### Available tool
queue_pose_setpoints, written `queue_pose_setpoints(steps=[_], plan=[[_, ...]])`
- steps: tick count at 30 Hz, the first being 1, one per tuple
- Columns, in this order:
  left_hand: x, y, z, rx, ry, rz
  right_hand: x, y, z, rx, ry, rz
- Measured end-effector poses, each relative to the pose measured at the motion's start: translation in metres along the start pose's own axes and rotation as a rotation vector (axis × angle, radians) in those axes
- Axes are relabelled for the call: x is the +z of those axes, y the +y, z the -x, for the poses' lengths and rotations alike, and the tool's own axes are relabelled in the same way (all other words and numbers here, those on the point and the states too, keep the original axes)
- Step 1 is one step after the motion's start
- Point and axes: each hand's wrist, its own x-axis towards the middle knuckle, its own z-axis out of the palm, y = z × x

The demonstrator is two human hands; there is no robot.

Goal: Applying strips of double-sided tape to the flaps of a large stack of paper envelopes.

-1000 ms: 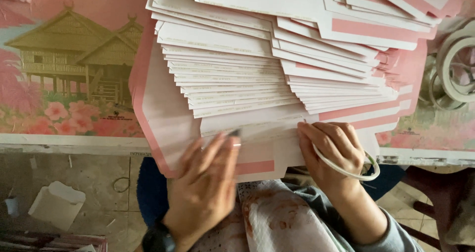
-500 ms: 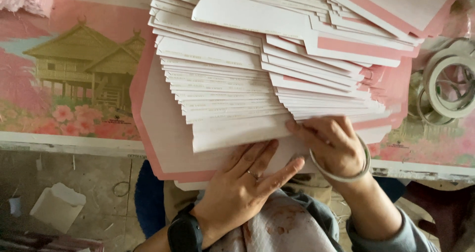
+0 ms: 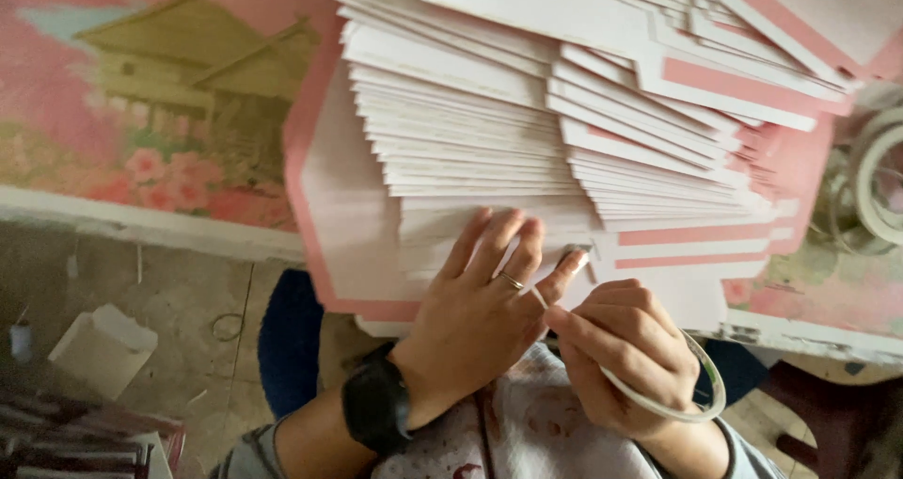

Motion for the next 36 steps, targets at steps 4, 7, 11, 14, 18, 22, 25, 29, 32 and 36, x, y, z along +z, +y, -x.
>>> queue_pose_setpoints(steps=[4,7,11,14,18,22,25,29,32,36], plan=[[-0.033,-0.029,0.039,-0.155,0.053,0.188,0.029,-0.009,-0.025,0.181,-0.064,-0.129],[-0.032,-0.042,0.078,-0.232,0.247,0.163,0.052,-0.008,-0.028,0.283,-0.108,-0.188],[-0.028,-0.049,0.097,-0.111,0.252,0.169,0.07,-0.009,-0.034,0.243,-0.084,-0.082],[-0.027,-0.049,0.092,-0.097,0.216,0.161,0.062,-0.009,-0.035,0.18,-0.105,-0.006],[-0.026,-0.05,0.09,-0.126,0.186,0.136,0.027,0.003,-0.009,0.224,-0.008,0.224],[-0.031,-0.04,0.079,-0.151,0.134,0.023,0.007,0.032,0.017,0.26,0.004,0.536],[-0.024,-0.025,0.058,-0.091,0.069,-0.036,0.01,0.038,0.02,0.155,0.059,0.518],[-0.001,-0.001,0.018,0.01,-0.005,0.086,0.007,0.041,0.019,0.157,-0.01,0.467],[-0.003,0.012,-0.003,0.16,0.0,0.166,-0.002,0.039,0.009,0.076,-0.009,0.421],[-0.012,0.017,0.001,0.227,0.031,0.267,-0.032,0.034,-0.001,-0.036,-0.068,0.38]])
